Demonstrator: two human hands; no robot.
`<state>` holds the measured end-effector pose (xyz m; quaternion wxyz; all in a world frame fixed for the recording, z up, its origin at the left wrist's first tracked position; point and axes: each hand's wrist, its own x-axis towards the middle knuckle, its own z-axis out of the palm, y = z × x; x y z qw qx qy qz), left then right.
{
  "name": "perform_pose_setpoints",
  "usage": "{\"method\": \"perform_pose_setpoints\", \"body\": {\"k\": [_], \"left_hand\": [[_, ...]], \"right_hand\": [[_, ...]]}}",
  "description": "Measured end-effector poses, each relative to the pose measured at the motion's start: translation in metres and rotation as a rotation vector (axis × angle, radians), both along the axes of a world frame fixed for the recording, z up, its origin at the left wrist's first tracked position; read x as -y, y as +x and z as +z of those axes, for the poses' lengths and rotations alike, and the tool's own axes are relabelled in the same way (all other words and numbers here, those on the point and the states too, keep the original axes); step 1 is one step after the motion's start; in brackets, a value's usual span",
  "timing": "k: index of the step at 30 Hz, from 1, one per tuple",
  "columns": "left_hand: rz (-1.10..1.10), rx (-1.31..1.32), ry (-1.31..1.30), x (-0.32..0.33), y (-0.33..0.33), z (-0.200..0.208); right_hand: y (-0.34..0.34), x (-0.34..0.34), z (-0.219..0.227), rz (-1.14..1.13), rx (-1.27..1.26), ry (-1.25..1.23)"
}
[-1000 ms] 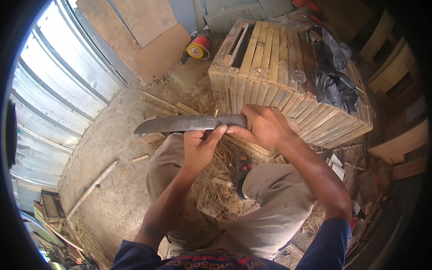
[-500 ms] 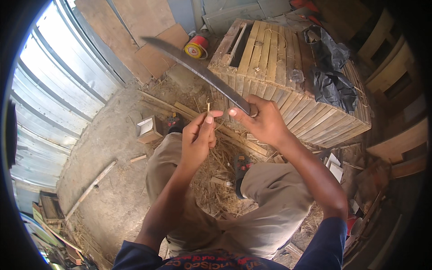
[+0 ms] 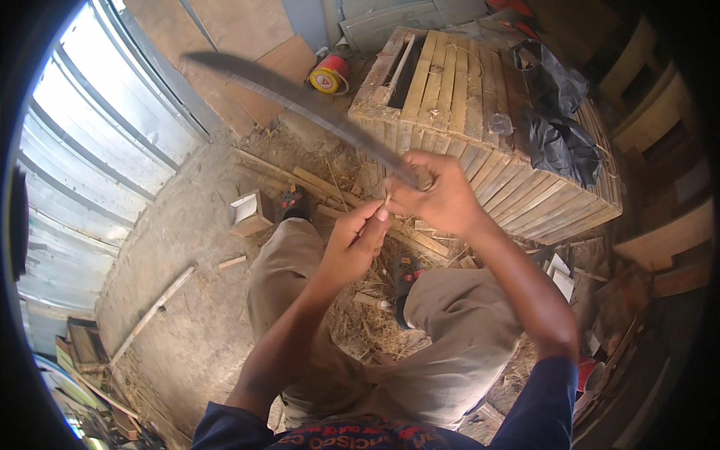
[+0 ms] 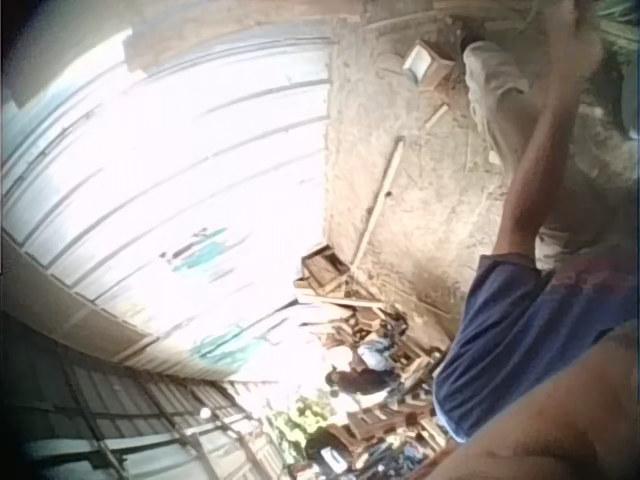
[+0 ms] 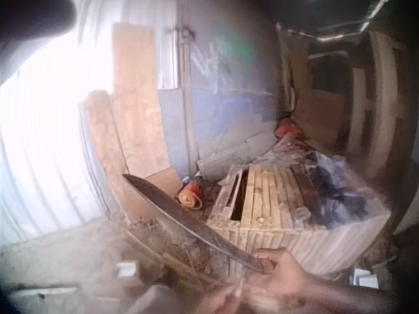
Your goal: The person sits on the floor and uses a machete to shave thin bamboo strips. They repeatedly draw the blade along the length of the strips to remove the outer layer and smooth the surface.
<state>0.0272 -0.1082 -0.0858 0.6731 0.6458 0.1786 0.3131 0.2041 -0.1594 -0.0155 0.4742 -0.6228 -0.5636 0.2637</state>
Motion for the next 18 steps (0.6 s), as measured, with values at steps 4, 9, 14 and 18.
{"method": "perform_pose_setpoints", "body": {"k": [4, 9, 14, 18], "left_hand": [[0.016, -0.039, 0.053, 0.002, 0.001, 0.004], [0.160, -0.010, 0.040, -0.015, -0.004, 0.009], [0.189, 0.153, -0.219, -0.023, -0.010, 0.006], [0.105, 0.213, -0.285, -0.024, -0.015, 0.012]], "right_hand": [[0.015, -0.002, 0.002, -0.278, 0.000, 0.103], [0.018, 0.007, 0.002, -0.291, 0.207, -0.197], [0.010, 0.014, -0.009, -0.013, 0.598, -0.129], [0.014, 0.013, -0.015, -0.026, 0.598, -0.180]]}}
